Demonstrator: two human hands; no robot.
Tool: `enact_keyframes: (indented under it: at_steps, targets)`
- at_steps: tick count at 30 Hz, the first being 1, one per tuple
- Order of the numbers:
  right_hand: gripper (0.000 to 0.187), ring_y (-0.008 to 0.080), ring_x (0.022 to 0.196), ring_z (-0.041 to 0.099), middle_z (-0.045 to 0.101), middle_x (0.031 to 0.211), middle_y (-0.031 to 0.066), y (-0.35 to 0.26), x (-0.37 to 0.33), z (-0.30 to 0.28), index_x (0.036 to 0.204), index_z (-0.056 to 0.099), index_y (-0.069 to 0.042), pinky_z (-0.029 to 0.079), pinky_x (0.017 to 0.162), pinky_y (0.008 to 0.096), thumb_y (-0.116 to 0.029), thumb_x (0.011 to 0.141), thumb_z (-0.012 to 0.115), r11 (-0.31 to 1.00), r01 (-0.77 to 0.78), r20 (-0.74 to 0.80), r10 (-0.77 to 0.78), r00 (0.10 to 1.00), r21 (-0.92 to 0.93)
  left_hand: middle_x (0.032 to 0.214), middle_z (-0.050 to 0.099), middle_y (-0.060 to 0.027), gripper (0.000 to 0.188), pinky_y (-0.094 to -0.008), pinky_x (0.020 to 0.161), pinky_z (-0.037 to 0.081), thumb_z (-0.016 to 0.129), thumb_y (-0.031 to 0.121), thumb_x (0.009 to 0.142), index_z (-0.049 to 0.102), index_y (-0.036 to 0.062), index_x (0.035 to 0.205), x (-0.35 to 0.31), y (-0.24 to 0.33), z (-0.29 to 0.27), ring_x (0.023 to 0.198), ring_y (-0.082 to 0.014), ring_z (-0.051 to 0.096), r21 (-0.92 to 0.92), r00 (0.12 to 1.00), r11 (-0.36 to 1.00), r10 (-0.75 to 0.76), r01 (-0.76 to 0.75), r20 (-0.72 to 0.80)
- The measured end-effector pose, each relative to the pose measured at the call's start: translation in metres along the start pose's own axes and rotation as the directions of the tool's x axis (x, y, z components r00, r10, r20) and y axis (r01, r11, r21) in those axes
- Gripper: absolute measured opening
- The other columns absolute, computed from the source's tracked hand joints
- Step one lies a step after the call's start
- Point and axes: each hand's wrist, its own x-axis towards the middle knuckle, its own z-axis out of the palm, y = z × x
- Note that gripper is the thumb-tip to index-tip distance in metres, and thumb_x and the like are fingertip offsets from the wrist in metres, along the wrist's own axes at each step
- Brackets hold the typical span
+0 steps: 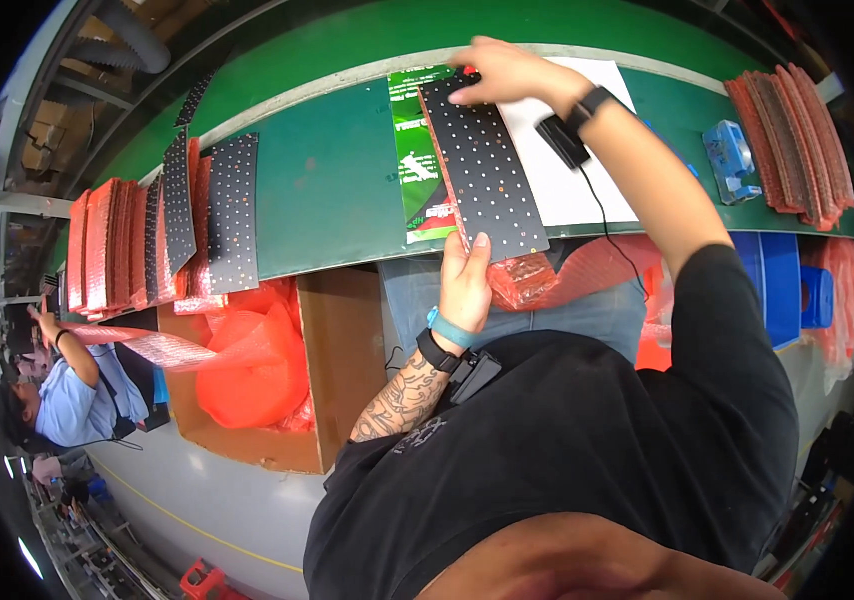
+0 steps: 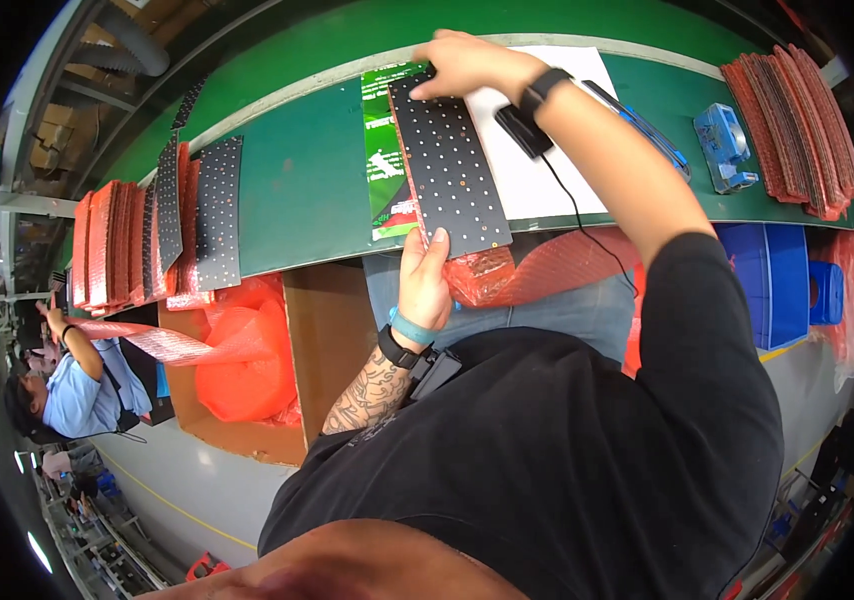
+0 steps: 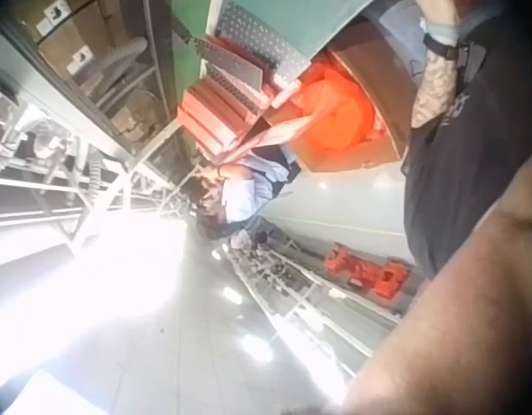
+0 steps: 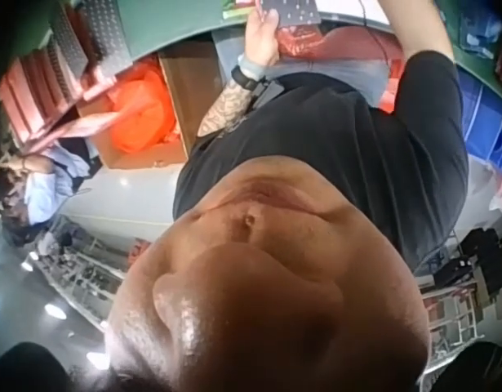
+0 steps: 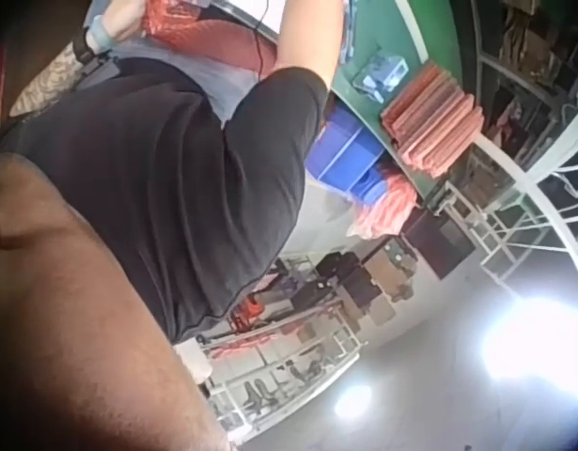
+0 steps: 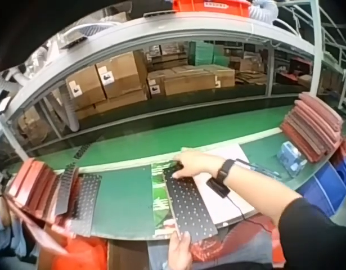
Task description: Pack electronic components into anti-static bubble wrap sleeves at a production workbench.
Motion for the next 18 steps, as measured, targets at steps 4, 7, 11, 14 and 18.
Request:
enact_keyframes:
  at_steps: [4,7,11,14,18]
  targets:
    - [0.053,0.0265,0.098,0.067,0.069,0.109,0.0133,0.024,0.05,0.018,0.122,0.065,-0.003,0.052,0.09,0.0365,-0.033,0.082,0.081,0.918,-0.349,0.59,0.178,0.788,0.19,0.119,0.062,-0.0084,0.024,-0.0299,0.094,0.046,0.051,0.014,0.106,0.05,-0.0023,0.122,-0.001,-0.007,-0.005,0.106,-0.0125,0.056,0.15,0.997,0.986,0.076,-0.072,-0.017]
    - [0.05,0.0234,0.101,0.065,0.068,0.111,0.0119,0.021,0.061,-0.016,0.121,0.065,-0.001,0.051,0.09,0.034,-0.029,0.082,0.081,0.856,-0.391,0.73,0.024,0.683,0.338,0.106,0.066,-0.0146,0.023,-0.0337,0.083,0.05,0.054,0.016,0.104,0.049,-0.003,0.117,-0.013,0.008,0.001,0.096,-0.0191,0.063,0.507,0.966,0.826,0.255,-0.246,0.054]
    - [0.043,0.0218,0.106,0.066,0.068,0.116,0.0108,0.019,0.036,-0.09,0.118,0.063,-0.001,0.054,0.089,0.0335,-0.01,0.079,0.08,0.731,-0.214,0.465,-0.157,0.871,0.648,0.088,0.064,-0.0245,0.022,-0.0451,0.065,0.05,0.057,0.014,0.102,0.05,-0.0027,0.114,-0.037,0.059,0.028,0.075,-0.0417,0.066,0.805,0.946,0.527,0.298,-0.273,0.126]
    - [0.032,0.02,0.094,0.068,0.069,0.103,0.0116,-0.01,0.006,-0.117,0.097,0.061,-0.001,0.057,0.076,0.0322,0.005,0.072,0.08,0.511,-0.229,0.296,-0.053,0.954,0.829,0.084,0.062,-0.0275,0.02,-0.0505,0.058,0.049,0.061,0.01,0.098,0.051,-0.0016,0.11,-0.036,0.094,0.029,0.075,-0.0489,0.063,0.912,0.895,0.253,0.395,-0.322,0.207]
    - [0.038,0.0208,0.104,0.067,0.068,0.114,0.0121,0.035,-0.044,-0.062,0.106,0.061,-0.002,0.056,0.088,0.0339,0.006,0.073,0.078,0.458,-0.224,0.216,0.071,0.974,0.86,0.084,0.06,-0.0236,0.018,-0.05,0.056,0.051,0.061,0.006,0.093,0.051,0.0,0.107,-0.021,0.108,0.014,0.071,-0.0445,0.064,0.94,0.872,0.032,0.387,-0.339,0.301]
